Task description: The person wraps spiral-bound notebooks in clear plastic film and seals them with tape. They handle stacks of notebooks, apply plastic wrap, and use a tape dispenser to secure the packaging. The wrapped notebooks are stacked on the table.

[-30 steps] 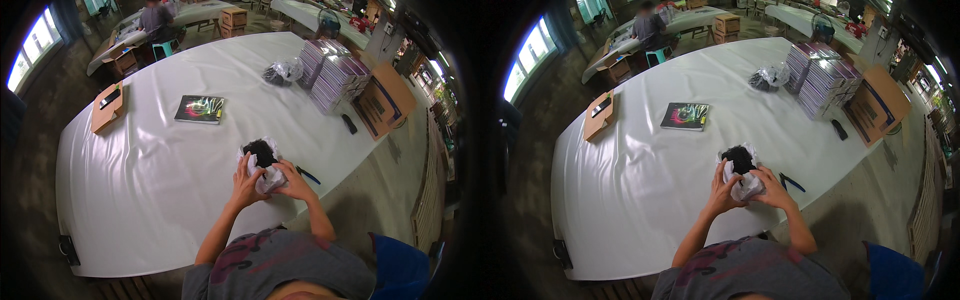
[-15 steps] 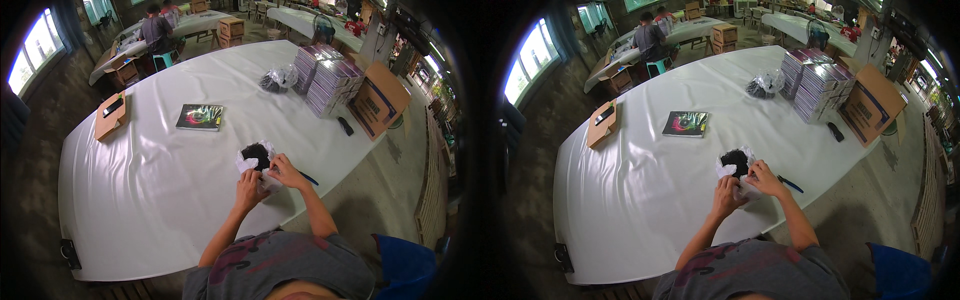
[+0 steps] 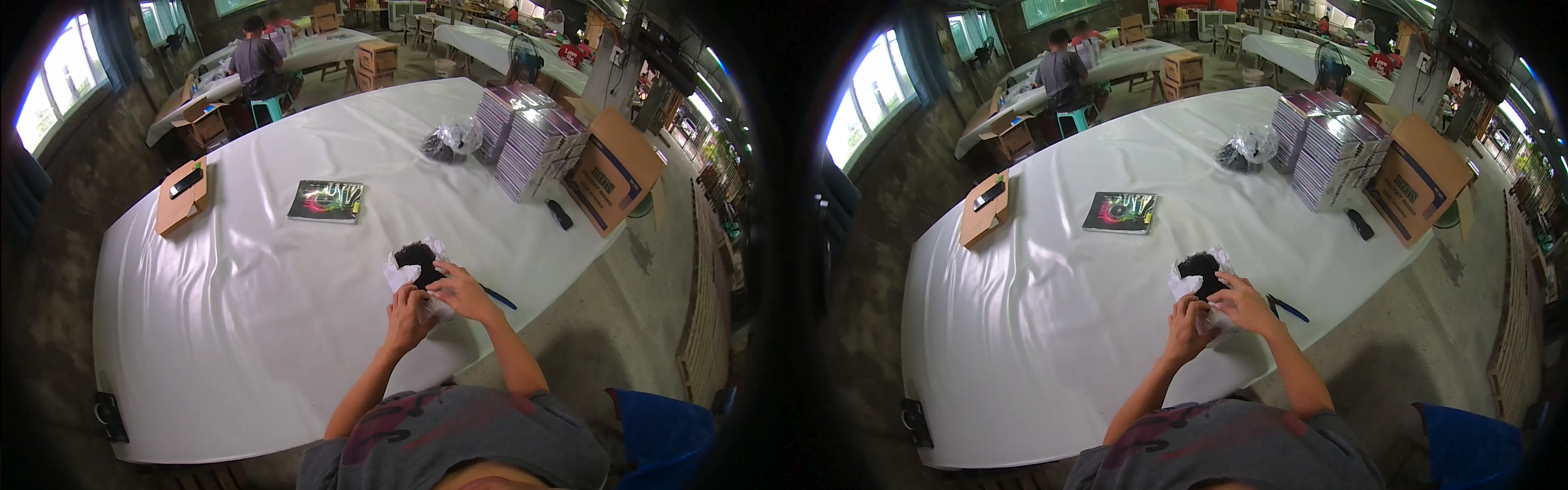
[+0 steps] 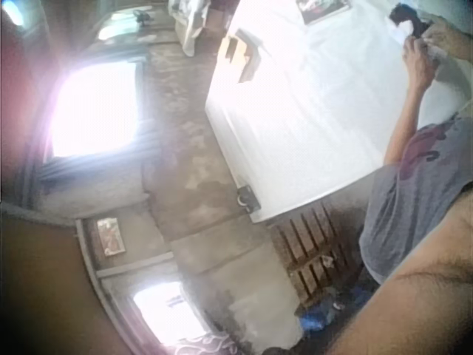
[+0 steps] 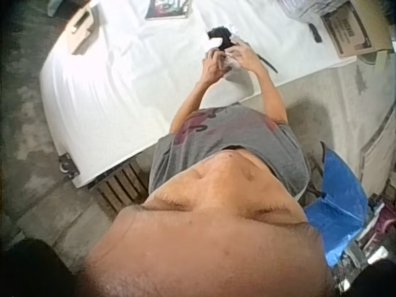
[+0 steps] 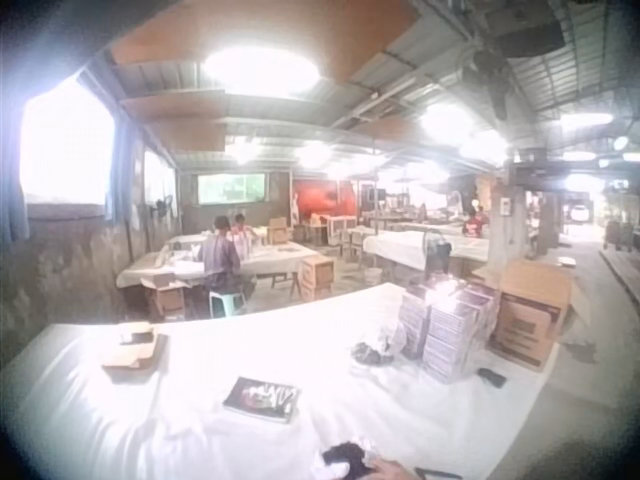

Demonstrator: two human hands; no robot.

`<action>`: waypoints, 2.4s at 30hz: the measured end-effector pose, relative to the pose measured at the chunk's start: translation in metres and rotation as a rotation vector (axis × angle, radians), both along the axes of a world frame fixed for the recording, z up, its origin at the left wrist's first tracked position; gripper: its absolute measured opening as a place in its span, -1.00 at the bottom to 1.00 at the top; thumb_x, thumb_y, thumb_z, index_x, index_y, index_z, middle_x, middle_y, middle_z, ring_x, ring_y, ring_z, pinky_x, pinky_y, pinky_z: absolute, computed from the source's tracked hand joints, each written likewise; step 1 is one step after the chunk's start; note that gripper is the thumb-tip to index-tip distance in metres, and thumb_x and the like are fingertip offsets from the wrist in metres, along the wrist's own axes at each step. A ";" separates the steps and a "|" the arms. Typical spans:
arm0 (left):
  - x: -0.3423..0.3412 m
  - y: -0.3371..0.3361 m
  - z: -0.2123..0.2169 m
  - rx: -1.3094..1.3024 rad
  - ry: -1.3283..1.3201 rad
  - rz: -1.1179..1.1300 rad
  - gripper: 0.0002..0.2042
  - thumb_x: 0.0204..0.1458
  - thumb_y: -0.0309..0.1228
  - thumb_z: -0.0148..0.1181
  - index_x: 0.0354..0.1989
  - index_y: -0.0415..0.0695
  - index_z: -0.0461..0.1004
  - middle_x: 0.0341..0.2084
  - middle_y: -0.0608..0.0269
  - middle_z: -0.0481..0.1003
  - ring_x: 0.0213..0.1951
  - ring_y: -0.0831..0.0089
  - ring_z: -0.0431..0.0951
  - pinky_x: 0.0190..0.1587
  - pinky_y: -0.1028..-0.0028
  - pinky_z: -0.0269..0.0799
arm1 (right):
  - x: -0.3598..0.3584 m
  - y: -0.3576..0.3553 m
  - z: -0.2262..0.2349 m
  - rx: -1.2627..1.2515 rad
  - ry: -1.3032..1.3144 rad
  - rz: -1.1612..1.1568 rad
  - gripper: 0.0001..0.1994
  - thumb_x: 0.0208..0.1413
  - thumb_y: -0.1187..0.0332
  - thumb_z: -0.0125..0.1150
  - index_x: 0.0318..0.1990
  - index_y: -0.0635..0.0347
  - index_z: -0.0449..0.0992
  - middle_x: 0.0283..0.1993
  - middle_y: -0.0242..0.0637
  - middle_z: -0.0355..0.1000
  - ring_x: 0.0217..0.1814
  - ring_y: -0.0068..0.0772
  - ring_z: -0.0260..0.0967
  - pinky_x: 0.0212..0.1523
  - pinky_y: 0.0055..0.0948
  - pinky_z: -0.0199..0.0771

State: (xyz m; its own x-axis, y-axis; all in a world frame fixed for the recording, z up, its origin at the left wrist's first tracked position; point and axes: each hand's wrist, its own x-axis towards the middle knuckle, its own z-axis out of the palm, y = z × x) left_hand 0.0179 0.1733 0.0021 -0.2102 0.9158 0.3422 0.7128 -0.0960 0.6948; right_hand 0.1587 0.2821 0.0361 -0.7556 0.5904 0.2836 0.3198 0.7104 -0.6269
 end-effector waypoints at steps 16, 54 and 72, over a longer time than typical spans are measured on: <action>-0.014 -0.001 0.000 0.081 -0.050 -0.057 -0.46 -0.47 -0.35 0.48 -0.22 -0.03 0.36 -0.15 0.12 0.29 0.00 0.09 0.28 0.00 0.23 0.27 | 0.026 -0.017 0.004 0.186 -0.027 0.109 -0.85 -0.09 0.59 0.06 -0.36 0.14 0.30 -0.14 -0.29 0.31 0.02 -0.20 0.23 0.00 -0.35 0.19; -0.020 0.035 0.006 -0.210 -0.116 0.214 -0.61 -0.09 -0.46 0.08 -0.05 -0.17 0.16 -0.40 -0.10 0.41 -0.50 -0.12 0.46 -0.40 0.03 0.36 | -0.029 0.023 0.009 -0.086 -0.295 -0.629 -0.40 0.09 -0.03 0.02 0.19 0.12 0.12 0.01 0.05 0.32 0.01 0.16 0.30 -0.06 -0.01 0.33; -0.048 0.013 -0.061 -0.043 -0.621 0.351 -0.52 0.09 -0.31 -0.06 0.21 -0.15 0.16 0.01 -0.09 0.21 -0.01 0.13 0.29 0.00 0.23 0.25 | -0.026 0.049 -0.073 -0.355 0.175 -0.681 -0.61 0.15 0.34 0.01 0.15 0.02 0.20 -0.10 0.15 0.38 -0.03 0.15 0.34 -0.09 -0.13 0.32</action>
